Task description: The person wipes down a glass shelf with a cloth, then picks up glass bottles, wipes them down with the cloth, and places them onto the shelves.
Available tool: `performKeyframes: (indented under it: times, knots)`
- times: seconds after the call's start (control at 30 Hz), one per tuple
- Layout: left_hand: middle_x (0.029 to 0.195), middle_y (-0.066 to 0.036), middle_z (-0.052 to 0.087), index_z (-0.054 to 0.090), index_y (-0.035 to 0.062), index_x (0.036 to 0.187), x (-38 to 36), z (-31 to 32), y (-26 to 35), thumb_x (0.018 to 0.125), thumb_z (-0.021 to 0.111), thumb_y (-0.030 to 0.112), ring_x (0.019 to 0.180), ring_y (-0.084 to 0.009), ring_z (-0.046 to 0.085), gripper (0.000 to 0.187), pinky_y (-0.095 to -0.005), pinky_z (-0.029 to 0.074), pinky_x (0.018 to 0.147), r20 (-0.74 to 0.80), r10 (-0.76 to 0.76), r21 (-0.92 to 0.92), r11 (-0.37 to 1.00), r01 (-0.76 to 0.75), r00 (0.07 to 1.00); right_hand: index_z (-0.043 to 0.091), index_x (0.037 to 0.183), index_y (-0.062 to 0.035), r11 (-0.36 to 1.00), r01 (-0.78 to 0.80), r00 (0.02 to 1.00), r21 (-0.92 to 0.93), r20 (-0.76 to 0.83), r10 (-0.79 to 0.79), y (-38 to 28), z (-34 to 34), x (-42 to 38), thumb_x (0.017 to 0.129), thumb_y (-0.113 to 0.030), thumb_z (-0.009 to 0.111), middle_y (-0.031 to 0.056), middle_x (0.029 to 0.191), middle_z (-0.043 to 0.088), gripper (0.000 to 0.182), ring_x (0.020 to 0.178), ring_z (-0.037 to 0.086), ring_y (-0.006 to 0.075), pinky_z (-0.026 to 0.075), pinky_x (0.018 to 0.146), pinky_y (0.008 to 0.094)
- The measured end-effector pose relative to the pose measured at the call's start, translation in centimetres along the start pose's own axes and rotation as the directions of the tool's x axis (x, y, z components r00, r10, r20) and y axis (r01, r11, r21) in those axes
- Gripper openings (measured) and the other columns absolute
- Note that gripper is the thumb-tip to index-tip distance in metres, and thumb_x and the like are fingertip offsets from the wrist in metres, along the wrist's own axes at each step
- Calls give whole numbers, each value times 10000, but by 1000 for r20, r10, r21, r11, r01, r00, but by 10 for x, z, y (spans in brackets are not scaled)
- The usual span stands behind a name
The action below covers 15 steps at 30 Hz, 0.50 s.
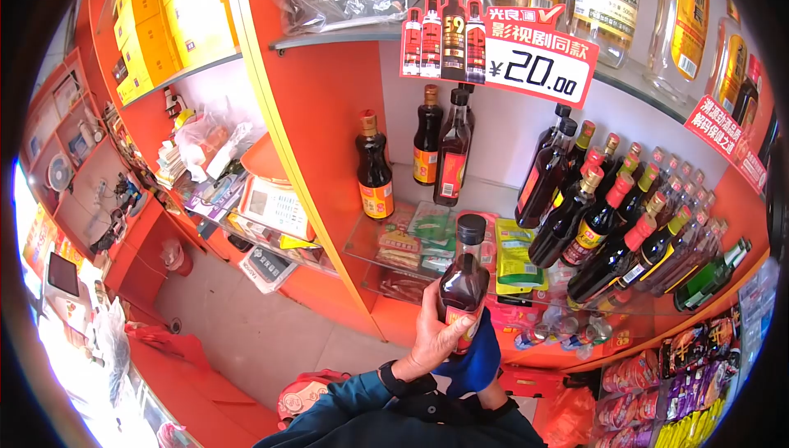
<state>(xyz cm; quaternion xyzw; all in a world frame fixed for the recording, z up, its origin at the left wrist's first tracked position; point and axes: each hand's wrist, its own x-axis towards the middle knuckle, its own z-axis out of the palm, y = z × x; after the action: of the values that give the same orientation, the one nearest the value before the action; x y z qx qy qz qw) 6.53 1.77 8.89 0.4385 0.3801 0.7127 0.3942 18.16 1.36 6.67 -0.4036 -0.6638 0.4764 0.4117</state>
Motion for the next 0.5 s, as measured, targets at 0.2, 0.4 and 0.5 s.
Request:
performKeyframes:
  times: [0.2,0.4,0.5]
  knots:
    - [1225,-117,495,312,-9,1370,-4,7,-6,772,795,356,1137,-196,488,851,-335,396,986,-57,9,-8,1000,-9,998,378,1340,-77,949,46,998,312,22,-55,-15,11,9,806,-271,724,97,1294,504,666,1155,543,230,445,944,355]
    - [1246,-110,478,273,1,1402,-11,6,7,782,790,323,1144,-191,483,869,-339,398,988,13,1,-17,1000,-1,1000,401,1340,-76,987,59,998,149,1,-59,5,3,2,829,-304,700,86,1302,499,635,1175,522,227,424,977,360]
    - [1265,-105,470,273,12,1406,-10,4,18,789,787,288,1166,-182,470,849,-337,388,1002,73,-64,-106,992,72,995,404,1343,-79,856,-87,995,510,1,101,8,6,5,840,-307,688,80,1301,502,622,1165,527,223,422,983,357]
